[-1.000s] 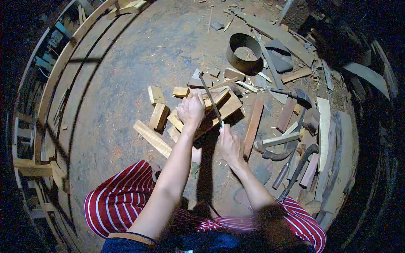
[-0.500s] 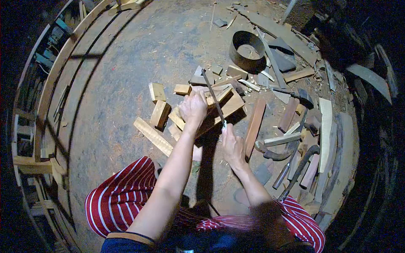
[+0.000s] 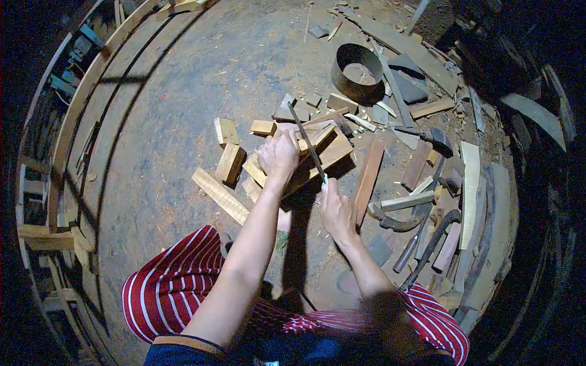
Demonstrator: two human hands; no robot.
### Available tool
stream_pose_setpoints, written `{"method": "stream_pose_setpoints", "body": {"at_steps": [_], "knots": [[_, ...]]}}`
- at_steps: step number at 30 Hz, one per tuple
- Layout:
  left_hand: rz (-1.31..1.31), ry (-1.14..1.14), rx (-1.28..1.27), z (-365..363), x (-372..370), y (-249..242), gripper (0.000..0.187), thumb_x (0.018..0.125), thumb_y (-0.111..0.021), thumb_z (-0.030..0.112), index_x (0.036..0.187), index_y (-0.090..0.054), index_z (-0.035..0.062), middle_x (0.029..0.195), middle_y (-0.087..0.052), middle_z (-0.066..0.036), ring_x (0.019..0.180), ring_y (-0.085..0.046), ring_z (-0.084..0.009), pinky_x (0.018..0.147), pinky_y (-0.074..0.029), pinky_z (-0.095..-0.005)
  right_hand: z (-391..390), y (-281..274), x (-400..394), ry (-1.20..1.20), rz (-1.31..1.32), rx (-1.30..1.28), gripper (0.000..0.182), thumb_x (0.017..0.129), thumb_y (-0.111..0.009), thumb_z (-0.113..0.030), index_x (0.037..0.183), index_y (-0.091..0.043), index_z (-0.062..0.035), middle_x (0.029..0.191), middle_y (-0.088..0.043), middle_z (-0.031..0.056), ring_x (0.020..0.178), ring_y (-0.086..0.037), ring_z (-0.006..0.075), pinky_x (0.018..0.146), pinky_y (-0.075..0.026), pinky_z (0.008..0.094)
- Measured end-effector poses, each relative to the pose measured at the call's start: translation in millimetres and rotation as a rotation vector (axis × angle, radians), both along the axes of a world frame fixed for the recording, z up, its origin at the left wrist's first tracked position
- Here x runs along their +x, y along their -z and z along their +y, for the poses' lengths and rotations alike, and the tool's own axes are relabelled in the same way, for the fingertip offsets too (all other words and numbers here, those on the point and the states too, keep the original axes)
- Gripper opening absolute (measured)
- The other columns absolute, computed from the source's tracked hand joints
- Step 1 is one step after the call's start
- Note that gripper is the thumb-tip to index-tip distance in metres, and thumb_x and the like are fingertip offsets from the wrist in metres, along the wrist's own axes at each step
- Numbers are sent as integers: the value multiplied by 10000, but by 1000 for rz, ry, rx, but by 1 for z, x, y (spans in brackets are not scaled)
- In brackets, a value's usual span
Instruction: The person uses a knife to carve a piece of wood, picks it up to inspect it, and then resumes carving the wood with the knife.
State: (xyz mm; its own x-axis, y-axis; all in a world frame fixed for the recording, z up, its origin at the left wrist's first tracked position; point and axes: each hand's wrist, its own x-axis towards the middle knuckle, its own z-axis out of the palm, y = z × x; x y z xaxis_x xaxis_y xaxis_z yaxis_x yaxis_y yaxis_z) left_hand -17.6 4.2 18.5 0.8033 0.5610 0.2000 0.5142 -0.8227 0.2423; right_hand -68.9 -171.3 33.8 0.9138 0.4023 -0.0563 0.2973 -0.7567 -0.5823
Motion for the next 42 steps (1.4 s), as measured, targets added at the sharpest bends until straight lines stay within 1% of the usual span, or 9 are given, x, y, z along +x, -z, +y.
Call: {"method": "stream_pose_setpoints", "body": {"at_steps": [9,11,17,23,28,32,34,38,42], "knots": [[-12,-8,-20,-1,-1,1,405,946,-416,364,821,-669,73,822,-666,-130,745,-656,-332,630,-520,-471,-2,10,-2,-7,-82,41,162,971,-423,-236,974,-456,-78,586,-567,252,573,-576,464,498,-405,565],[-2,-20,-20,-1,0,1,396,944,-424,361,820,-669,74,819,-667,-123,746,-656,-321,627,-522,-466,0,7,-1,-20,-128,-63,157,956,-453,-249,927,-475,-96,548,-579,195,529,-607,393,480,-465,509],[-128,57,108,-2,0,10,352,933,-453,326,821,-672,75,791,-658,-98,740,-642,-284,645,-528,-433,37,-4,37,-2,-158,-128,168,946,-471,-254,909,-484,-91,573,-602,189,579,-643,370,498,-494,489],[-80,21,94,-4,0,6,316,915,-484,303,802,-679,81,787,-650,-98,712,-633,-270,666,-511,-426,30,-4,27,-3,-97,-70,188,956,-447,-252,950,-478,-67,601,-611,205,590,-633,397,513,-478,524],[-160,-9,55,-6,-1,4,412,936,-444,377,806,-666,54,778,-658,-163,696,-648,-352,628,-517,-469,-1,6,-9,27,-190,-4,174,955,-444,-231,975,-484,-62,609,-607,219,568,-611,415,497,-427,551],[-99,47,104,-9,-5,-7,307,918,-478,308,815,-676,97,833,-644,-93,746,-635,-255,645,-503,-423,25,7,30,-33,-62,54,177,958,-424,-222,951,-502,-63,611,-610,221,592,-628,407,511,-467,537],[-112,44,124,-6,0,6,298,909,-494,310,802,-673,96,822,-648,-91,746,-640,-252,638,-510,-422,61,9,51,-12,-201,-49,190,955,-418,-210,982,-505,-44,623,-619,221,591,-632,408,513,-477,538],[-35,-122,61,-3,4,3,307,900,-508,318,797,-675,83,776,-658,-102,728,-643,-268,628,-508,-415,30,16,13,38,-26,28,173,951,-450,-216,996,-480,-52,641,-601,243,619,-603,453,528,-447,552],[-101,-13,150,-3,2,12,324,893,-516,314,749,-657,60,744,-658,-108,699,-646,-259,601,-508,-407,-3,8,-12,42,-20,53,176,960,-436,-229,1009,-468,-63,651,-598,254,624,-591,467,520,-426,559]]}}
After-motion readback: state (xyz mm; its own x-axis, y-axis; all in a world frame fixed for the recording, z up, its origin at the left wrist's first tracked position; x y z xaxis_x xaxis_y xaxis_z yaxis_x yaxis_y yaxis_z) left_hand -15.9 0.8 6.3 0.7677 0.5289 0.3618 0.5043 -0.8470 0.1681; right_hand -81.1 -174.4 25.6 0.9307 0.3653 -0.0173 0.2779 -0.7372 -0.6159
